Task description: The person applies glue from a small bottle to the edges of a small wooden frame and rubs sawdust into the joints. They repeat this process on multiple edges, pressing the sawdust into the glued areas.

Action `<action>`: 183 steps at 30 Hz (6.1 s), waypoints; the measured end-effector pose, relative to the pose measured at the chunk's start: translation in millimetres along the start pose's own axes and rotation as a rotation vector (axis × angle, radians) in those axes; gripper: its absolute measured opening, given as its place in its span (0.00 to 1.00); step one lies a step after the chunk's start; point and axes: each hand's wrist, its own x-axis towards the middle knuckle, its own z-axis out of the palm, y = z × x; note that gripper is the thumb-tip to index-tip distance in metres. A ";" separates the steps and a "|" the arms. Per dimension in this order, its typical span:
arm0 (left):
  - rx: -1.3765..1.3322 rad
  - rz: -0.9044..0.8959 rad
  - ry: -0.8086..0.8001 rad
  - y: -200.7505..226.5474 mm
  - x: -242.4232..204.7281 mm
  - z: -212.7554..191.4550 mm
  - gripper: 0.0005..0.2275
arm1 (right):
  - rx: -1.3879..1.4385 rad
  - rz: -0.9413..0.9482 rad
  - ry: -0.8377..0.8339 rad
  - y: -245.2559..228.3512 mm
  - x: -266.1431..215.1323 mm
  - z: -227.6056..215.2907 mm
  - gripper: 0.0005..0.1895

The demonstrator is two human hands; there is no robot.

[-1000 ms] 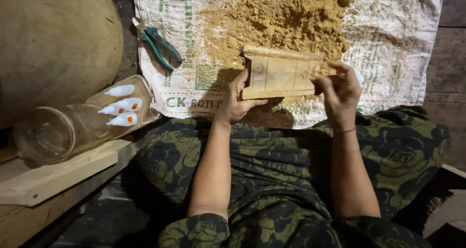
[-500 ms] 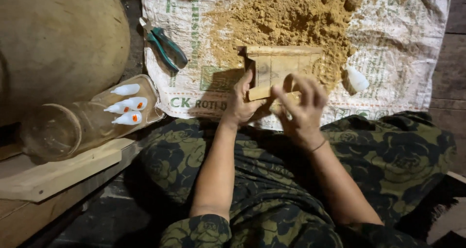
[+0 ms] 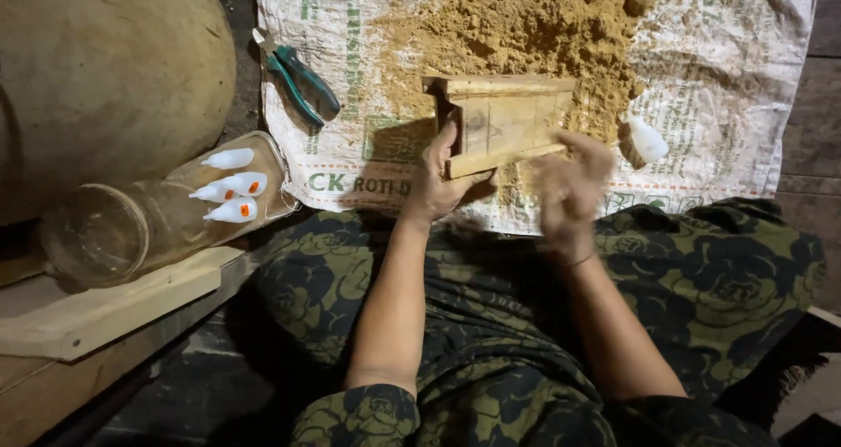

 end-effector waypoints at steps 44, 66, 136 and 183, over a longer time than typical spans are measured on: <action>-0.107 -0.066 -0.108 -30.8 -6.7 -19.1 0.42 | -0.189 -0.010 -0.078 8.0 37.2 -20.4 0.25; -0.095 -0.051 -0.168 22.1 2.9 10.2 0.36 | -0.264 0.138 0.205 13.4 22.4 -75.4 0.20; 0.056 0.265 0.179 -20.1 -36.0 39.8 0.36 | -0.563 0.125 -0.220 25.9 -73.7 -18.5 0.20; 0.054 0.173 0.157 -40.5 -36.5 35.8 0.34 | -0.707 -0.154 -0.142 36.3 -71.8 -0.2 0.15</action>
